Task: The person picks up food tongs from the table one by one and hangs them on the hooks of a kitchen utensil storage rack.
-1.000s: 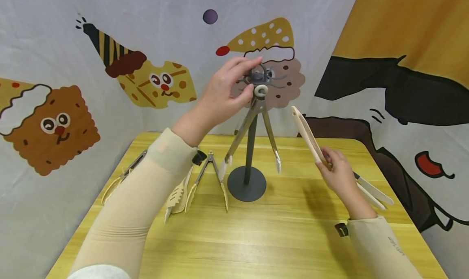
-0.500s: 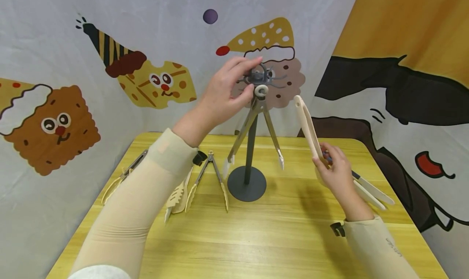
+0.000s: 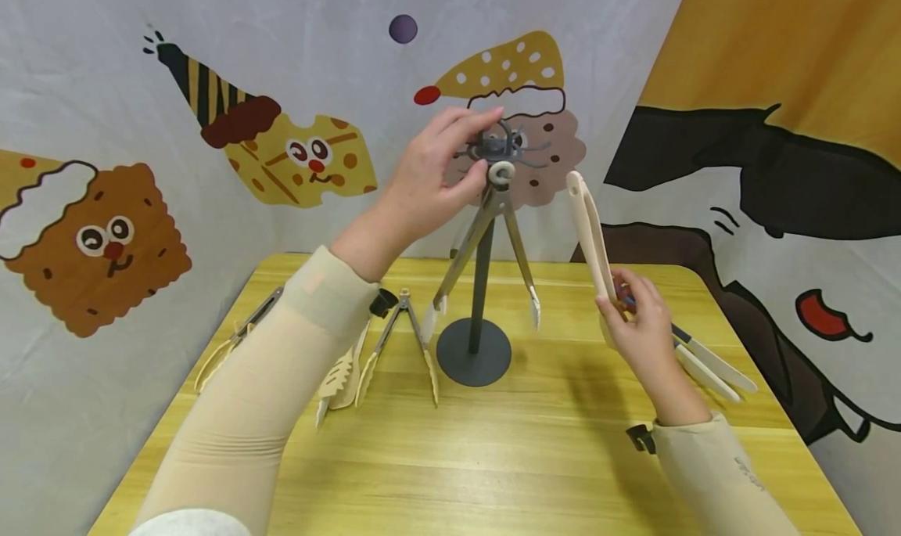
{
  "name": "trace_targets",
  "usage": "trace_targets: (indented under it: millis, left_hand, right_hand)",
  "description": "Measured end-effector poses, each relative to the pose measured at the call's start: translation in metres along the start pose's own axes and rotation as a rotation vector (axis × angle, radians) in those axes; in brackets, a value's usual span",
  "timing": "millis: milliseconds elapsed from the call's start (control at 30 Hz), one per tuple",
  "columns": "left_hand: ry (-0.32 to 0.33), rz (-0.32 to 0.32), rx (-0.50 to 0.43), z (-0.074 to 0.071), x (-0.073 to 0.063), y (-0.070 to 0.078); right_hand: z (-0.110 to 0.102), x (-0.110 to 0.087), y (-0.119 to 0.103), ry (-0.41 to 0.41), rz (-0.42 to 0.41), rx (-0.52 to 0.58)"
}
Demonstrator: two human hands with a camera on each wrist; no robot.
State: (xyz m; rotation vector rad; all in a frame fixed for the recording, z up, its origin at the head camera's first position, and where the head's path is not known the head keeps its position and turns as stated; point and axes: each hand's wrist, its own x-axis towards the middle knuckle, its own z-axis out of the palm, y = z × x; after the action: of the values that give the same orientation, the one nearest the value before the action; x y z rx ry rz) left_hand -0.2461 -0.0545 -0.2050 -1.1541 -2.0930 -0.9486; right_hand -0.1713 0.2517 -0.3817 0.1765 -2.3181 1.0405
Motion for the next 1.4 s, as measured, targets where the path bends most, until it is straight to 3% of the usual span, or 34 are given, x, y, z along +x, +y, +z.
trace_targets:
  millis: [600,1400]
  left_hand:
    - [-0.011,-0.014,0.008,0.002,0.0,0.004]
    - [0.018,-0.007,0.034,0.002,0.001,0.005]
  right_hand:
    - [0.005,0.002,-0.024,0.057,0.02,0.127]
    - [0.015,0.007,-0.048,0.171,-0.096,0.185]
